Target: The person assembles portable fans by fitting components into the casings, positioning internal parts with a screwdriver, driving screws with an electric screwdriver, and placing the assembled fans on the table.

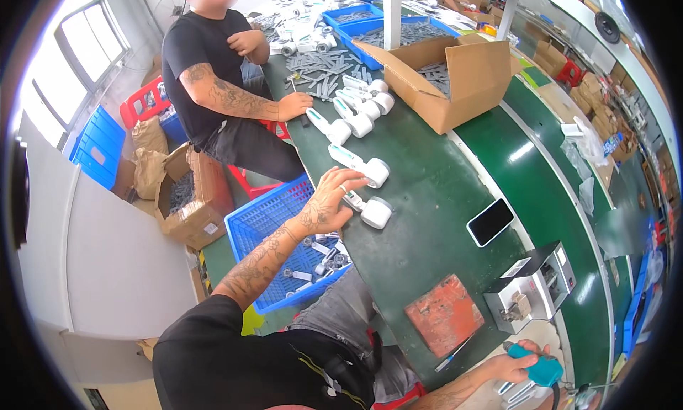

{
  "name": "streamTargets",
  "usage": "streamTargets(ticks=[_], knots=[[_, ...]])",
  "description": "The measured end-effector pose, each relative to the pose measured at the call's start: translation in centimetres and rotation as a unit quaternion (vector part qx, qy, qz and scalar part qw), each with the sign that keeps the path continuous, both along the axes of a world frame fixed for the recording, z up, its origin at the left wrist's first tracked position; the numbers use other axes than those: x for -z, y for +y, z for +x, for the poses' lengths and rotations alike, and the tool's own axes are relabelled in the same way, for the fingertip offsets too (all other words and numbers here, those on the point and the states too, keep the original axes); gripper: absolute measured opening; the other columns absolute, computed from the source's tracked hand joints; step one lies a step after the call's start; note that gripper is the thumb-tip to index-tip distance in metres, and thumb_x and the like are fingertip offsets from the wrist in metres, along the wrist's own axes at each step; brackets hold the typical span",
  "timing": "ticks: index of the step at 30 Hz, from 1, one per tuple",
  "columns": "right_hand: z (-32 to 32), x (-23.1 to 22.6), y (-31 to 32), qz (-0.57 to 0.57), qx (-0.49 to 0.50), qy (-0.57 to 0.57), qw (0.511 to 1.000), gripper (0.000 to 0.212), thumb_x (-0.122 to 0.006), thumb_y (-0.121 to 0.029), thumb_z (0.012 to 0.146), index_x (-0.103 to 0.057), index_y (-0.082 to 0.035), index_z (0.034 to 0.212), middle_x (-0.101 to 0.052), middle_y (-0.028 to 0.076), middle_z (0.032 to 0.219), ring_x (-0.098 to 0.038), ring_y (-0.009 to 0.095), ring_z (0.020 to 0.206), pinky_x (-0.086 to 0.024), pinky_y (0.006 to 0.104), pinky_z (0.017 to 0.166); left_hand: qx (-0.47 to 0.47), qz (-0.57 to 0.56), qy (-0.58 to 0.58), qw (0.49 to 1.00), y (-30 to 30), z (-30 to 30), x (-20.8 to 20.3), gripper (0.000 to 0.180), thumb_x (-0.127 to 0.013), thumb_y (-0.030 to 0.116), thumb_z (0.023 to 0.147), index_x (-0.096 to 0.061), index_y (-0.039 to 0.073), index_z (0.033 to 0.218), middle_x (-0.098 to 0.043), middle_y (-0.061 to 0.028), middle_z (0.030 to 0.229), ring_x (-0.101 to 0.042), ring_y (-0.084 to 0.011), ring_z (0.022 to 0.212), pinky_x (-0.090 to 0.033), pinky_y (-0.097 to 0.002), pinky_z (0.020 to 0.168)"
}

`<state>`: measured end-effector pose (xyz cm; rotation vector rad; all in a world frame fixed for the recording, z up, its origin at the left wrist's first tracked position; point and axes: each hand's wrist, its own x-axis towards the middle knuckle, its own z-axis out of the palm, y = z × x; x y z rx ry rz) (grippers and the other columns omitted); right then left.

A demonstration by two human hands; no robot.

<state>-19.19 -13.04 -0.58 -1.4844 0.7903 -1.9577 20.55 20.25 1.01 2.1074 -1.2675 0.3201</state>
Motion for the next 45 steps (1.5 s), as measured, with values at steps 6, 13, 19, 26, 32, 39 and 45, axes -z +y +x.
streamTargets(ticks=[6, 13, 19, 26, 32, 39, 45], knots=[[1.3, -0.2, 0.9, 0.030, 0.001, 0.031, 0.999, 0.061, -0.059, -0.041, 0.108, -0.049, 0.012, 0.134, -0.056, 0.009, 0.085, -0.055, 0.020, 0.075, -0.046, 0.0316, 0.064, -0.111, 0.063, -0.024, 0.992, -4.0, -1.0, 0.3, 0.070, -0.066, 0.054, 0.096, -0.050, 0.009, 0.147, -0.046, -0.0190, 0.153, -0.037, -0.0393, 0.149, -0.022, -0.0573, 0.125], [0.6, 1.0, 0.2, -0.008, -0.029, 0.015, 0.999, 0.057, -0.060, -0.038, 0.108, -0.049, 0.012, 0.133, -0.057, 0.009, 0.082, -0.054, 0.019, 0.073, -0.046, 0.0317, 0.063, -0.164, 0.144, 0.003, 0.976, -6.0, -0.7, 1.3, 0.089, -0.059, 0.068, 0.094, -0.039, 0.008, 0.157, -0.035, -0.0289, 0.160, -0.028, -0.0488, 0.151, -0.017, -0.0605, 0.125], [0.5, 0.5, 0.9, -0.002, -0.042, 0.008, 0.999, 0.057, -0.060, -0.036, 0.108, -0.049, 0.013, 0.133, -0.057, 0.009, 0.083, -0.054, 0.019, 0.073, -0.046, 0.0320, 0.062, -0.130, 0.112, 0.035, 0.985, -5.2, -0.8, 2.2, 0.083, -0.066, 0.059, 0.095, -0.039, 0.012, 0.158, -0.034, -0.0245, 0.163, -0.025, -0.0446, 0.154, -0.019, -0.0576, 0.126], [0.9, 0.2, 0.9, -0.005, -0.049, 0.007, 0.999, 0.056, -0.059, -0.036, 0.108, -0.048, 0.013, 0.133, -0.056, 0.009, 0.083, -0.054, 0.019, 0.073, -0.046, 0.0321, 0.063, -0.115, 0.085, 0.022, 0.989, -5.0, -0.8, 2.5, 0.078, -0.063, 0.061, 0.096, -0.043, 0.013, 0.154, -0.039, -0.0230, 0.157, -0.029, -0.0422, 0.152, -0.020, -0.0601, 0.124], [0.6, -0.2, 1.6, 0.006, -0.051, 0.015, 0.999, 0.056, -0.058, -0.035, 0.109, -0.046, 0.013, 0.134, -0.057, 0.009, 0.083, -0.054, 0.019, 0.073, -0.047, 0.0329, 0.065, -0.096, 0.065, 0.019, 0.993, -4.0, -2.0, 2.7, 0.072, -0.071, 0.052, 0.093, -0.048, 0.013, 0.149, -0.042, -0.0210, 0.156, -0.033, -0.0415, 0.151, -0.024, -0.0562, 0.124], [0.5, -0.8, 1.7, -0.002, -0.059, 0.006, 0.998, 0.056, -0.058, -0.035, 0.109, -0.046, 0.014, 0.133, -0.056, 0.009, 0.083, -0.053, 0.019, 0.073, -0.047, 0.0332, 0.065, -0.134, 0.084, 0.022, 0.987, -6.3, -5.5, 1.0, 0.088, -0.074, 0.051, 0.090, -0.037, 0.006, 0.155, -0.037, -0.0300, 0.157, -0.033, -0.0462, 0.150, -0.024, -0.0563, 0.125], [1.0, -0.7, 1.7, 0.000, -0.074, -0.010, 0.997, 0.056, -0.059, -0.035, 0.108, -0.047, 0.013, 0.133, -0.056, 0.010, 0.084, -0.053, 0.019, 0.075, -0.046, 0.0333, 0.065, -0.059, 0.015, 0.015, 0.998, -5.2, -4.3, 2.6, 0.082, -0.075, 0.028, 0.088, -0.036, 0.002, 0.155, -0.037, -0.0254, 0.159, -0.037, -0.0437, 0.148, -0.027, -0.0516, 0.126]])
